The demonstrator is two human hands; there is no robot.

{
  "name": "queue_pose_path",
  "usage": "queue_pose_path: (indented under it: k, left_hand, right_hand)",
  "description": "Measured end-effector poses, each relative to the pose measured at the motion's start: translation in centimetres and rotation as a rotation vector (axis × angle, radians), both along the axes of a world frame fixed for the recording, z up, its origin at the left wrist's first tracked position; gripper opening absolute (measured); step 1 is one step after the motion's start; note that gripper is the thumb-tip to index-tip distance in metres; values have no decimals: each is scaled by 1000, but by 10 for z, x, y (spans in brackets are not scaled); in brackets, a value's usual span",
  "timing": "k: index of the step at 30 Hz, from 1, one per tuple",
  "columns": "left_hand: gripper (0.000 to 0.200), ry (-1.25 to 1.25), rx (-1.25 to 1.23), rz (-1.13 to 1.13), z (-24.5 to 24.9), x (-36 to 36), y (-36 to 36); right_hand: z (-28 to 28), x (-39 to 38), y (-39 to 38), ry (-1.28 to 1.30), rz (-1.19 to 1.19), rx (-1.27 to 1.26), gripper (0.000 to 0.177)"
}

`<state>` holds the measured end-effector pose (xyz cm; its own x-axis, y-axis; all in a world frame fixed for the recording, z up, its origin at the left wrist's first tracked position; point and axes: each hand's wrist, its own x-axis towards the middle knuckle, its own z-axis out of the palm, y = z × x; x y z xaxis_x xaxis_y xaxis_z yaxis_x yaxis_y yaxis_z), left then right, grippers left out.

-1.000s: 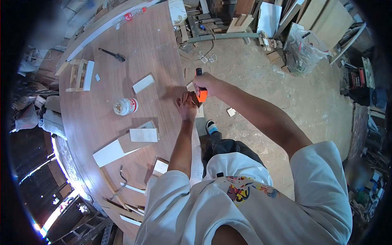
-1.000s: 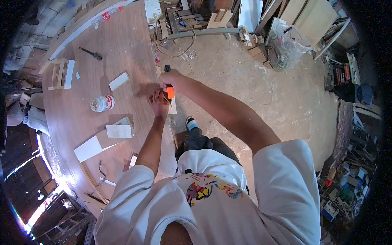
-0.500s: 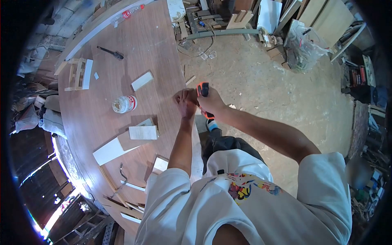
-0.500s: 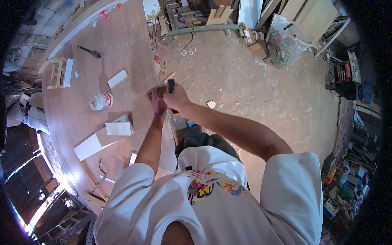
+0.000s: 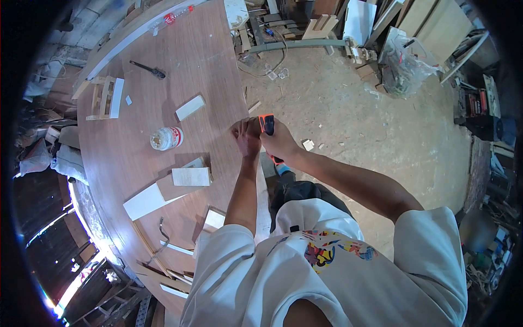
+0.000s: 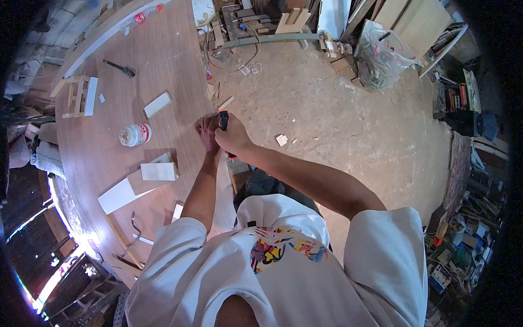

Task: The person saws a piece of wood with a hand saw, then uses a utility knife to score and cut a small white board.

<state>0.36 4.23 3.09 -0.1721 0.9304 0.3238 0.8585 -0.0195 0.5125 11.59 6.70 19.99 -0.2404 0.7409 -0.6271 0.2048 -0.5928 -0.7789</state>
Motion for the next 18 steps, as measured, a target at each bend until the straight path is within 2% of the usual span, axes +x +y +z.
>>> queue_pose_path:
  k: [9,12,14,16,18]
  left_hand:
    - [34,14,30,23,5,3,1]
    - [31,40,14,-17,4,0,1]
    - [28,7,42,12,3,1,1]
    - [27,-33,50,-7,-10,-1,2]
    - [26,-41,23,-15,-10,-2,2]
  right_hand:
    - [-6,9,-10,-16,-13,99,17]
    - [-14,12,4,114,-112,10,10]
    - [-22,6,33,50,29,-76,3]
    - [-13,-5,62,200,-14,-262,4]
    - [-13,-17,88,189,-35,-323,6]
